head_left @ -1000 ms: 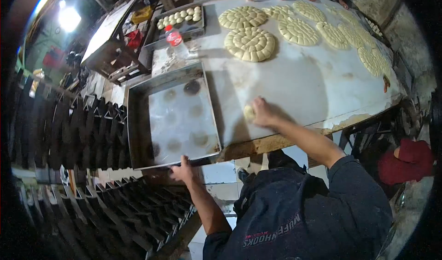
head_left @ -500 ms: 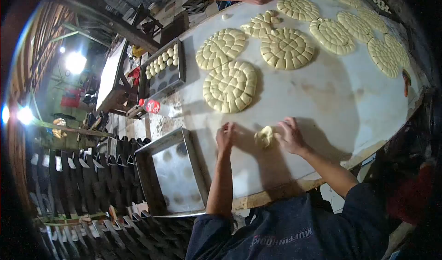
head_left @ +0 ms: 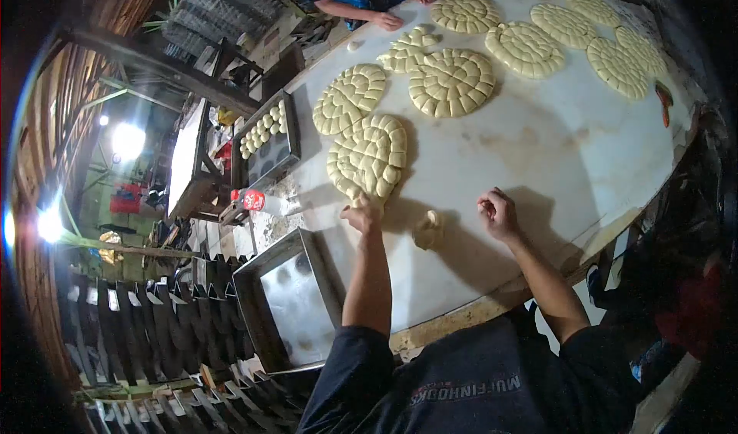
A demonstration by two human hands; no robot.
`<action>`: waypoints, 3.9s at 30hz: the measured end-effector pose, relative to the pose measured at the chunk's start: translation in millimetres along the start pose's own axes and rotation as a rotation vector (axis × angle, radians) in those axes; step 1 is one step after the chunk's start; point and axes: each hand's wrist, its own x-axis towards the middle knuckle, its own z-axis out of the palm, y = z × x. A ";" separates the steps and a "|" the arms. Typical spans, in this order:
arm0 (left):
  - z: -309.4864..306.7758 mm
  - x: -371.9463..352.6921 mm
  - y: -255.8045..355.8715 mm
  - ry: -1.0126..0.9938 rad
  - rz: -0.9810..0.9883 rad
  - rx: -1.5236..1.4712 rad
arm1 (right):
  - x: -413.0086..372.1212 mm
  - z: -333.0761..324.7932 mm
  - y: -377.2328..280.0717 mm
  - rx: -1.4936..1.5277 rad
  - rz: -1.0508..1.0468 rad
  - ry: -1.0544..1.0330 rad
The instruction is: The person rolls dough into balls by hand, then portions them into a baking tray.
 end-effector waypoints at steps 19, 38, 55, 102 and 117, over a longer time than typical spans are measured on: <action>-150.7 -145.9 -186.7 -0.446 0.543 -0.581 | -150.7 95.0 -74.3 0.246 0.422 0.105; -143.1 -194.2 -150.7 -0.524 1.071 0.274 | -86.3 -32.3 -19.2 -0.437 -0.573 -0.525; -157.0 -81.9 -157.8 -0.416 1.009 0.365 | 39.9 -64.7 55.0 -0.565 -0.355 -0.289; -101.4 -180.0 -10.7 -1.125 0.742 -0.076 | -25.2 -1.3 -101.2 -0.252 -0.230 -0.322; -198.1 -163.2 -26.4 -0.850 0.554 0.030 | -43.2 -9.3 -120.4 -0.211 -0.145 -0.326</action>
